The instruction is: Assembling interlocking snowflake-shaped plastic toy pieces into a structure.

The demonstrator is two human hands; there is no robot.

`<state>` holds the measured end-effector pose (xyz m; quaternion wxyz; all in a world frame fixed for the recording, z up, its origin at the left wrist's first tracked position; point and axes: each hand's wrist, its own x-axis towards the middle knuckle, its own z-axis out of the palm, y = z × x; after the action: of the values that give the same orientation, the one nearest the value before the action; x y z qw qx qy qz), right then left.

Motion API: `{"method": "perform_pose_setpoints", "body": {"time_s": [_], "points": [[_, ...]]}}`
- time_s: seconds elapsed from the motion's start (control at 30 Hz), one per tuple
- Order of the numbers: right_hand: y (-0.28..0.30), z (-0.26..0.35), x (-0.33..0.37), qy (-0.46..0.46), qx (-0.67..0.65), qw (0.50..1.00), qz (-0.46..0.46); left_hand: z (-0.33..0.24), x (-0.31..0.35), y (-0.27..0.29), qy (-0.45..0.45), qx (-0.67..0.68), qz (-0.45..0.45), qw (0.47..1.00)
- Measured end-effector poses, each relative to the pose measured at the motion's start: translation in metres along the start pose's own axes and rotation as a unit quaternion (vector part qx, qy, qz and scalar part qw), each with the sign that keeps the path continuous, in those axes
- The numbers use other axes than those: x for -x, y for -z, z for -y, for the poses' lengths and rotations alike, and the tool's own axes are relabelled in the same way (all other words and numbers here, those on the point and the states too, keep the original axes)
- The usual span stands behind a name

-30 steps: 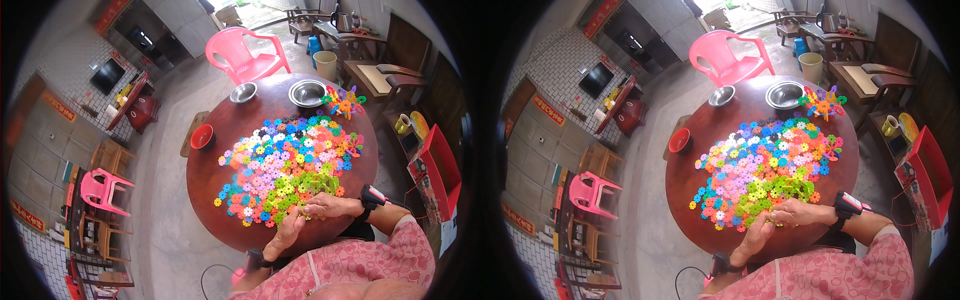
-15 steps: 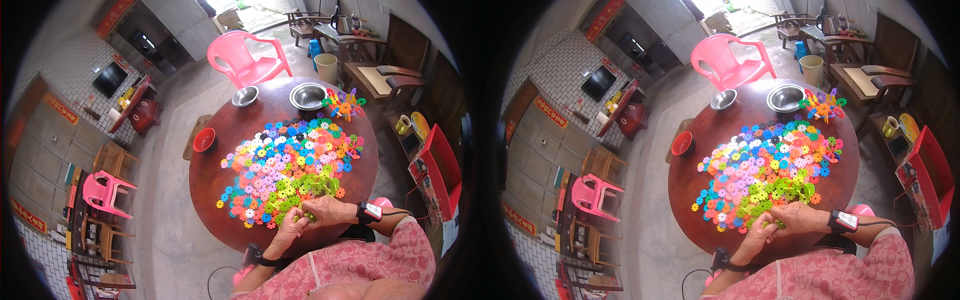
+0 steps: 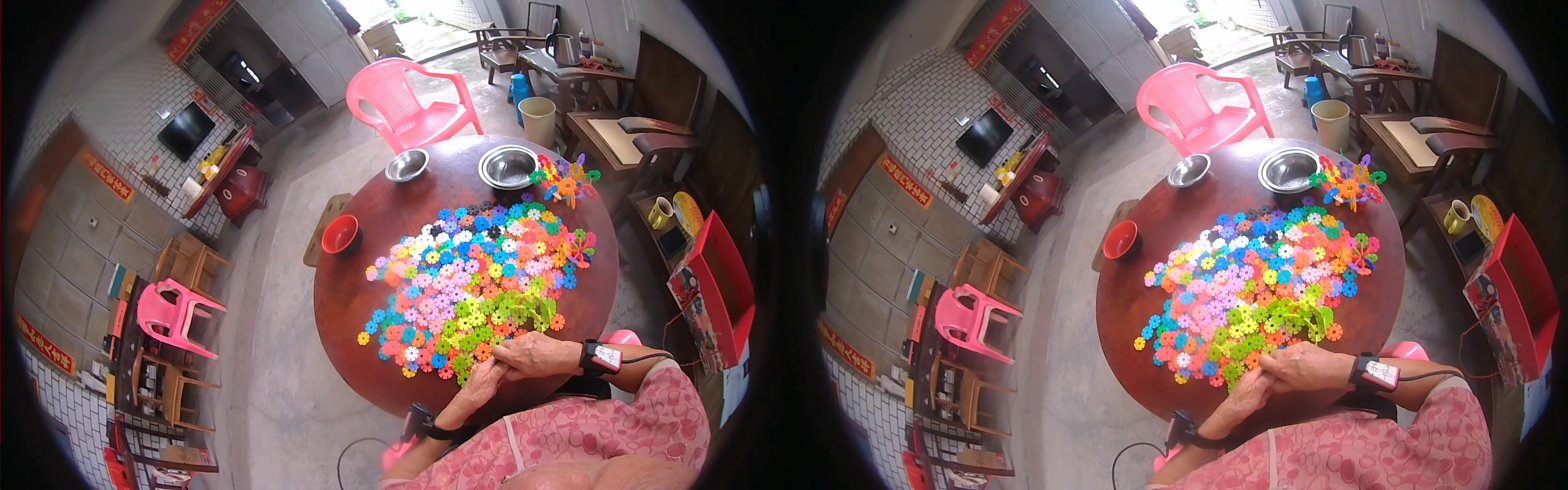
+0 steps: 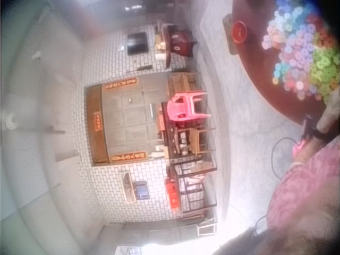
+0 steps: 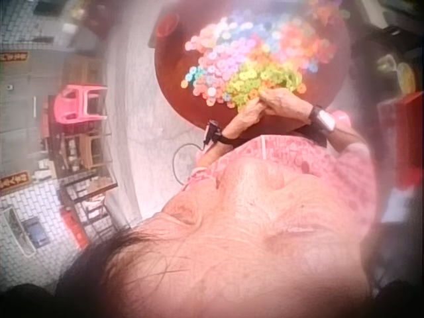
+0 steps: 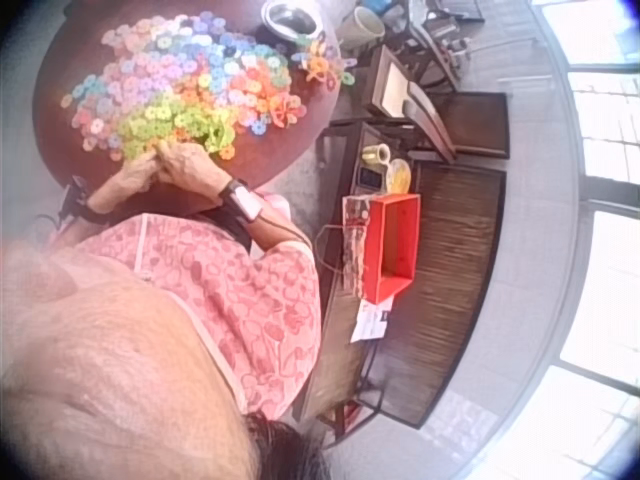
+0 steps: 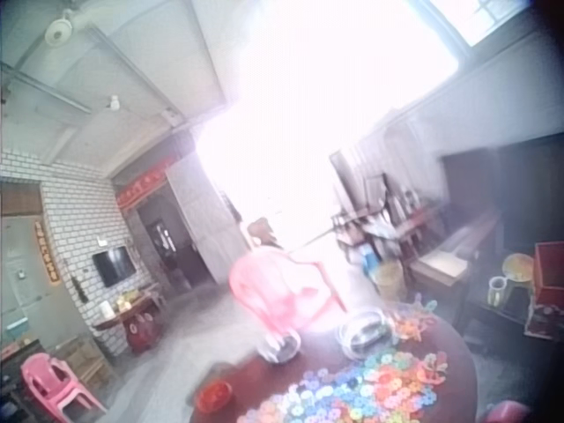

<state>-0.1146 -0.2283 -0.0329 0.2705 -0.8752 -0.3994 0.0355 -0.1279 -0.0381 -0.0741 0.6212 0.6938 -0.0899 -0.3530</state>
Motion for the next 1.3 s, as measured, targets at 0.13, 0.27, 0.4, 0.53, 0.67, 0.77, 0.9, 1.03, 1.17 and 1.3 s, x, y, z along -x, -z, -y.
{"method": "perform_pose_setpoints", "body": {"time_s": [0.13, 0.27, 0.4, 0.53, 0.67, 0.77, 0.9, 1.03, 1.17, 1.3], "points": [[0.005, -0.003, 0.003, 0.042, -0.053, 0.997, 0.037, -0.014, 0.009, -0.007, 0.044, 0.063, 0.023, 0.997], [0.011, -0.006, 0.002, 0.084, -0.096, 0.992, 0.021, -0.009, 0.009, -0.008, 0.086, 0.150, 0.063, 0.983], [0.020, -0.014, 0.005, 0.104, -0.175, 0.977, 0.063, -0.014, 0.010, -0.010, 0.105, 0.174, 0.083, 0.976], [0.040, -0.023, -0.001, 0.012, -0.245, 0.965, 0.090, -0.017, 0.010, 0.002, 0.048, 0.198, 0.112, 0.973], [0.022, -0.018, 0.001, 0.023, -0.121, 0.992, 0.006, -0.018, 0.005, 0.005, -0.001, 0.152, 0.028, 0.988], [0.013, -0.008, 0.000, 0.021, -0.089, 0.996, 0.023, -0.017, 0.003, -0.002, 0.047, 0.130, -0.003, 0.990], [0.018, 0.000, -0.003, 0.035, -0.111, 0.993, -0.005, -0.005, 0.003, 0.000, 0.019, 0.133, -0.014, 0.991], [0.007, -0.029, -0.002, 0.070, -0.024, 0.996, -0.057, -0.002, 0.001, 0.015, 0.022, 0.206, -0.027, 0.978], [-0.002, -0.033, 0.000, 0.068, 0.008, 0.998, -0.009, -0.005, 0.001, 0.017, 0.051, 0.246, 0.016, 0.968], [0.003, -0.019, -0.001, 0.034, -0.008, 0.999, -0.007, -0.007, 0.001, 0.004, -0.053, -0.014, -0.039, 0.998]]}}
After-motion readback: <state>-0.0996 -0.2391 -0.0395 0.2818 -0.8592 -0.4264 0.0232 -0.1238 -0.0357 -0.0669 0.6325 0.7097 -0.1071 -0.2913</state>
